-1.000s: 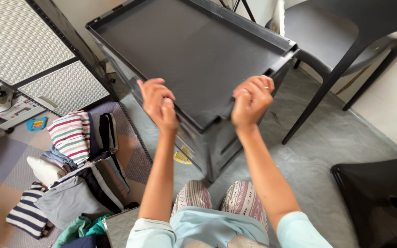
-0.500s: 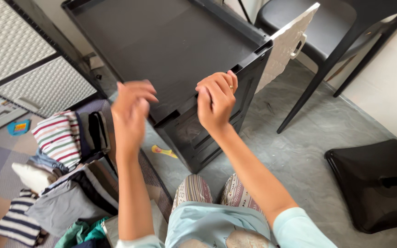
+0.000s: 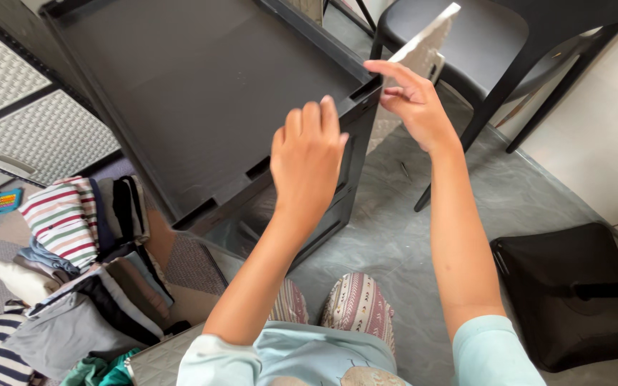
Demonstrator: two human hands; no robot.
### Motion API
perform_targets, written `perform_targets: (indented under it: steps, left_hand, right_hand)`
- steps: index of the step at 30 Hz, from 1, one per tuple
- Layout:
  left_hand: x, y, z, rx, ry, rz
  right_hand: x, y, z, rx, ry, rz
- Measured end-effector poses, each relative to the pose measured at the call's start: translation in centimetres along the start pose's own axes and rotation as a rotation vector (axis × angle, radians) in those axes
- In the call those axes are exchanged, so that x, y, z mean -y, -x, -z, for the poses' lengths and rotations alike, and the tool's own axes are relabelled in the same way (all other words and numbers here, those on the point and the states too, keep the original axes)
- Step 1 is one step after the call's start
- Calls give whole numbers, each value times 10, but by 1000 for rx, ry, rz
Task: The person assembles a modular storage unit by inserting a black plastic tray into the frame, then attaching white quilted fabric panels to the front. They secure the panels and adjust the tray to complete the assembly.
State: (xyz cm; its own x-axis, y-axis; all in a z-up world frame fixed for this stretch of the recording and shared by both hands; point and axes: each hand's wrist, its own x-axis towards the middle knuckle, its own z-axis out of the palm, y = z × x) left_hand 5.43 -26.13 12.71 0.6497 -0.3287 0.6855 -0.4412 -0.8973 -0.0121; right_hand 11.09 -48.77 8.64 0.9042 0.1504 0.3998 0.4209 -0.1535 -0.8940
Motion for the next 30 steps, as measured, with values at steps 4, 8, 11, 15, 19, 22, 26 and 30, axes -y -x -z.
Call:
perform_targets:
  steps: [4, 8, 11, 15, 19, 22, 26, 30]
  left_hand:
    - [-2, -8, -14, -3, -64, -44]
    - [14, 1, -6, -35, -94, -82]
    - [31, 8, 5, -69, -60, -93]
    - [42, 20, 16, -114, 8, -91]
    - [43, 21, 17, -91, 37, -68]
    - [41, 20, 13, -120, 53, -69]
    - [35, 17, 6, -138, 18, -41]
    - [34, 21, 1, -127, -28, -36]
  right_hand:
    - [14, -5, 8, 96, 26, -21]
    - [28, 0, 0, 173, 346, 74]
    - [31, -3, -21, 196, 470, 207]
    - [44, 6, -41, 178, 539, 260]
    - [57, 7, -46, 146, 633, 393]
    - [56, 1, -44, 155, 666, 410]
    - [49, 5, -47, 90, 672, 331]
    - [46, 1, -42, 163, 637, 389]
